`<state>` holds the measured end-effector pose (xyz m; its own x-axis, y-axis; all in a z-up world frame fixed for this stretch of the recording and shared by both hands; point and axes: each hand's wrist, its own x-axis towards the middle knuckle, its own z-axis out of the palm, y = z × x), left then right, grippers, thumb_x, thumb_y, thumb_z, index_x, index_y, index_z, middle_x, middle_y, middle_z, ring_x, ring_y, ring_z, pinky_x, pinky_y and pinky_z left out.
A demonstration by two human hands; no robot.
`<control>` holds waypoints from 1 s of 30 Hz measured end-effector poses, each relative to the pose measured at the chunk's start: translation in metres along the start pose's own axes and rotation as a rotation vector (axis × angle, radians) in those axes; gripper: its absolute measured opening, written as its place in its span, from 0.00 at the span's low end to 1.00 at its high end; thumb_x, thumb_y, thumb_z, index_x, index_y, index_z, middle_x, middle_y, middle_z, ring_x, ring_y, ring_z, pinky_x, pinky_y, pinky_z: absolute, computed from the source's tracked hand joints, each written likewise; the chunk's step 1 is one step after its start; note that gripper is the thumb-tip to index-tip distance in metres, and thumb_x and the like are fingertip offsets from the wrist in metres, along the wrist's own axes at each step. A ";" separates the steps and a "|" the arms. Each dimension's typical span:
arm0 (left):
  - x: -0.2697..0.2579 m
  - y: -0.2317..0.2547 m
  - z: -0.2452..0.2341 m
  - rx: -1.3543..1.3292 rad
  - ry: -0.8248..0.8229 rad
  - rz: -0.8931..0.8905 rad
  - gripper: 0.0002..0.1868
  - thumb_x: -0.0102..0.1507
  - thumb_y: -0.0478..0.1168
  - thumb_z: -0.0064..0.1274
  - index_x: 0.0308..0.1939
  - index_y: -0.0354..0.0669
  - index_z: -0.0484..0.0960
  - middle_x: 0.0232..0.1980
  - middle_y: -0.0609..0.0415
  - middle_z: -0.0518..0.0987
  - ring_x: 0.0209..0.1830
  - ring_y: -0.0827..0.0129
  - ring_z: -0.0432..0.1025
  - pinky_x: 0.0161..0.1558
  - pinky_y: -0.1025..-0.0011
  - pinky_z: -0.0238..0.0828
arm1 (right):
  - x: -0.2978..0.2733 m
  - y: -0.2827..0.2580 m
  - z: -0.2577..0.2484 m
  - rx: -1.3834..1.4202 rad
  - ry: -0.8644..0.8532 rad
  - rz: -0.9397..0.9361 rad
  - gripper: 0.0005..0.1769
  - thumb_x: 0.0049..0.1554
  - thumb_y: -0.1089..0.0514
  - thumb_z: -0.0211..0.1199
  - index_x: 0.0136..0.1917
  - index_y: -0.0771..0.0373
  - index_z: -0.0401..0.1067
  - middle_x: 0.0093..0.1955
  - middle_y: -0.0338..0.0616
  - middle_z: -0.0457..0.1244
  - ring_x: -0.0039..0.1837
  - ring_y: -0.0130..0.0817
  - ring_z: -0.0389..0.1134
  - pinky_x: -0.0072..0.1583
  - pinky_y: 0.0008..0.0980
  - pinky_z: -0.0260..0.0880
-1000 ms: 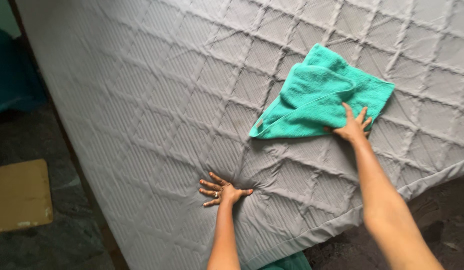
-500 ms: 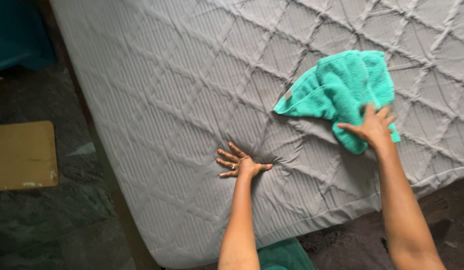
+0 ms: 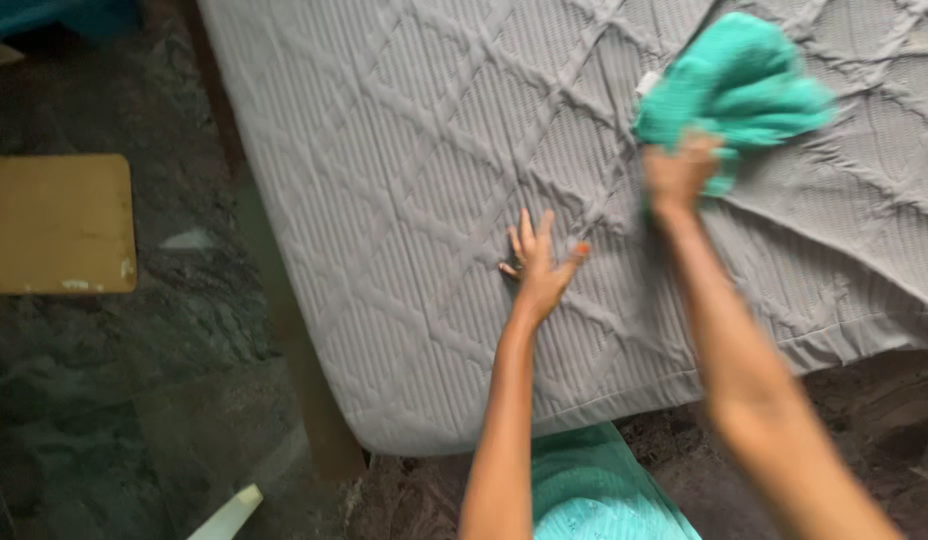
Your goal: The person wipes the surface of a textured mattress cover using a green cloth and then folds the cloth.
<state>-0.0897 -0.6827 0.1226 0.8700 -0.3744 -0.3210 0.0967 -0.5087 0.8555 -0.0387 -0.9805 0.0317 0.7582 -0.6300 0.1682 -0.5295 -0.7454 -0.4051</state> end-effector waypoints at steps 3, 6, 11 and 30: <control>-0.059 0.004 -0.054 -0.360 0.706 0.236 0.28 0.70 0.46 0.51 0.70 0.36 0.65 0.73 0.43 0.66 0.79 0.52 0.56 0.79 0.55 0.49 | -0.135 -0.172 0.055 0.048 -0.280 -0.412 0.29 0.59 0.49 0.62 0.68 0.69 0.68 0.71 0.67 0.56 0.74 0.68 0.51 0.73 0.60 0.49; -0.087 0.032 -0.120 -0.328 0.976 0.184 0.21 0.68 0.36 0.50 0.64 0.32 0.71 0.67 0.44 0.72 0.71 0.54 0.63 0.74 0.58 0.54 | -0.304 -0.312 0.005 0.270 -0.760 -0.814 0.24 0.59 0.53 0.61 0.65 0.66 0.69 0.67 0.63 0.58 0.70 0.63 0.55 0.69 0.57 0.53; -0.107 0.075 -0.182 -0.217 1.002 0.326 0.16 0.71 0.36 0.47 0.62 0.36 0.73 0.68 0.47 0.72 0.73 0.55 0.64 0.77 0.57 0.54 | -0.406 -0.375 -0.065 0.507 -0.925 -1.255 0.15 0.60 0.58 0.59 0.60 0.62 0.70 0.60 0.58 0.61 0.62 0.56 0.60 0.62 0.51 0.59; -0.129 -0.142 -0.139 0.785 0.604 -0.113 0.36 0.70 0.60 0.38 0.81 0.62 0.53 0.85 0.51 0.45 0.84 0.51 0.42 0.76 0.35 0.26 | -0.110 0.166 -0.220 -0.348 0.060 0.317 0.23 0.55 0.67 0.59 0.62 0.49 0.72 0.58 0.45 0.66 0.59 0.46 0.67 0.61 0.46 0.66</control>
<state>-0.1485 -0.4544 0.0988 0.9965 0.0541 0.0632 0.0366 -0.9672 0.2512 -0.2939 -1.0835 0.1438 0.5208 -0.8421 0.1404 -0.8351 -0.5366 -0.1212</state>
